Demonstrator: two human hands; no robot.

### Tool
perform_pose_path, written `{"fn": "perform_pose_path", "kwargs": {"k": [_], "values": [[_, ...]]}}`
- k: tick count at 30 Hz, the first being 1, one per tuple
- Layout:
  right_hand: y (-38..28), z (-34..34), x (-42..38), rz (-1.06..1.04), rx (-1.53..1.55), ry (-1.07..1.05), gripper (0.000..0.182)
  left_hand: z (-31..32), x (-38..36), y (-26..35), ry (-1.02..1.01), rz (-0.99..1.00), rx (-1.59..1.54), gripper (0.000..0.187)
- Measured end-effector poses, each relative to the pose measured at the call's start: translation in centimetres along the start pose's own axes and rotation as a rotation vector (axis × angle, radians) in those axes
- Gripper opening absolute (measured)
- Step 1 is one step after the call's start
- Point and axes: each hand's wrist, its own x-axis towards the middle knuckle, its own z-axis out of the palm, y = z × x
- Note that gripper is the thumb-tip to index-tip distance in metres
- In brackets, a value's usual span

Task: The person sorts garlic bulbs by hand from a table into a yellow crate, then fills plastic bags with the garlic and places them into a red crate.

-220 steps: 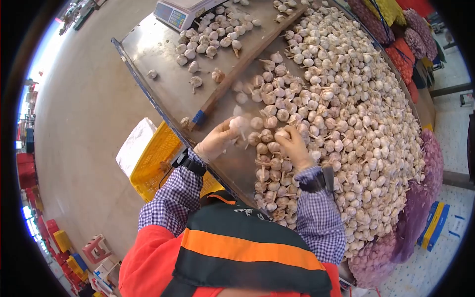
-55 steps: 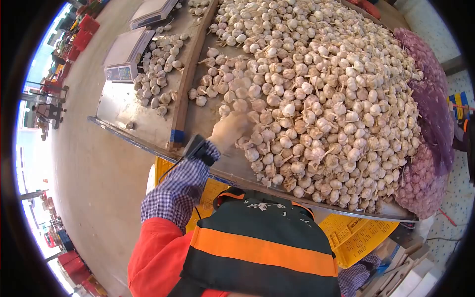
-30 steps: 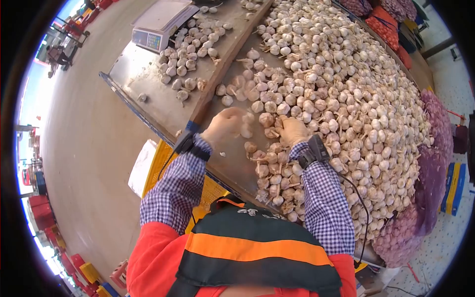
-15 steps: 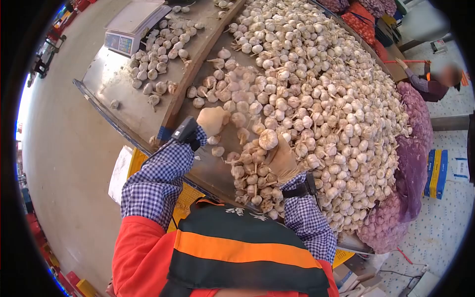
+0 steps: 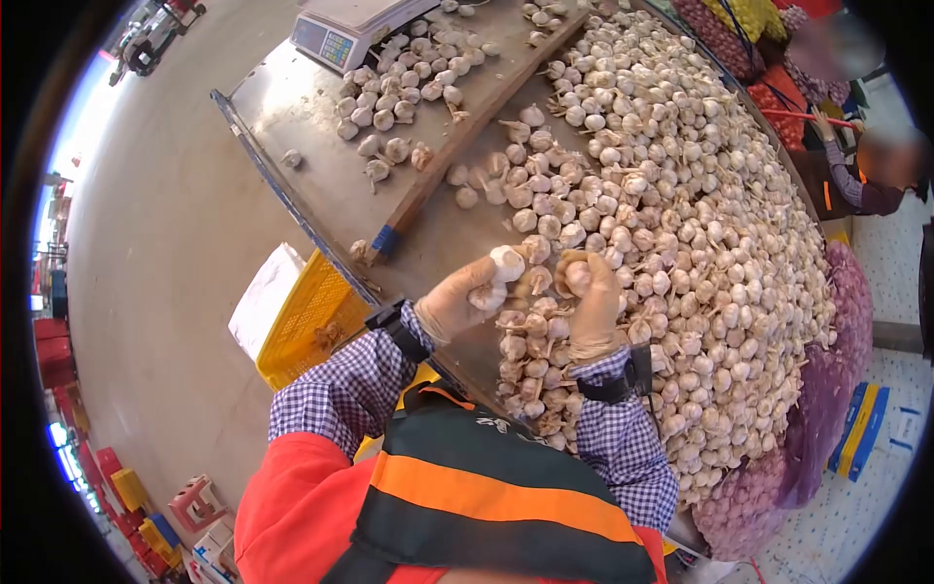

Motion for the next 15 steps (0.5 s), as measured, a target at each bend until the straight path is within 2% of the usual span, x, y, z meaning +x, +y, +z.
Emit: {"fn": "perform_pose_path", "kwargs": {"k": [1,2,4,5,6,7,8,10,11,12,14,15], "values": [[1.1,0.4,0.1,-0.318,-0.605,0.019,0.027,1.3,0.2,-0.9,0.15,0.042,-0.018,0.066],[2.3,0.6,0.1,-0.318,-0.608,0.027,0.027,1.0,0.0,-1.7,0.145,0.036,-0.021,0.066],[3.0,2.9,-0.5,-0.42,-0.558,-0.255,0.036,0.0,0.1,-2.9,0.212,0.011,-0.419,0.057],[3.3,3.2,-0.8,-0.421,-0.561,-0.239,0.036,-0.6,0.2,-2.7,0.168,0.014,-0.452,0.056],[3.7,3.3,-0.9,-0.571,-0.672,-0.194,0.038,-0.4,0.4,-2.5,0.161,0.0,-0.453,0.056],[4.1,3.1,-1.0,-0.719,-0.783,-0.15,0.04,-0.2,0.4,-2.3,0.315,0.242,0.135,0.053],[4.2,2.3,-0.4,-0.716,-0.786,-0.14,0.04,0.0,0.2,-2.0,0.447,0.48,0.731,0.05],[3.6,-0.2,1.8,-0.192,-0.293,-0.172,0.049,-0.9,0.5,3.0,0.224,0.574,0.051,0.044],[2.8,-1.0,2.9,-0.014,-0.364,-0.086,0.051,-1.5,1.0,6.5,0.32,0.536,-0.125,0.046],[2.9,-1.6,3.9,-0.013,-0.364,-0.089,0.051,-2.6,1.6,10.2,0.416,0.497,-0.299,0.049],[5.3,-2.7,6.1,-0.286,-0.982,-0.102,0.045,-8.5,2.9,15.6,0.452,0.696,0.754,0.064],[7.4,-2.8,7.2,-0.507,-1.176,-0.151,0.049,-8.5,3.7,17.8,0.451,0.701,0.761,0.064]]}}
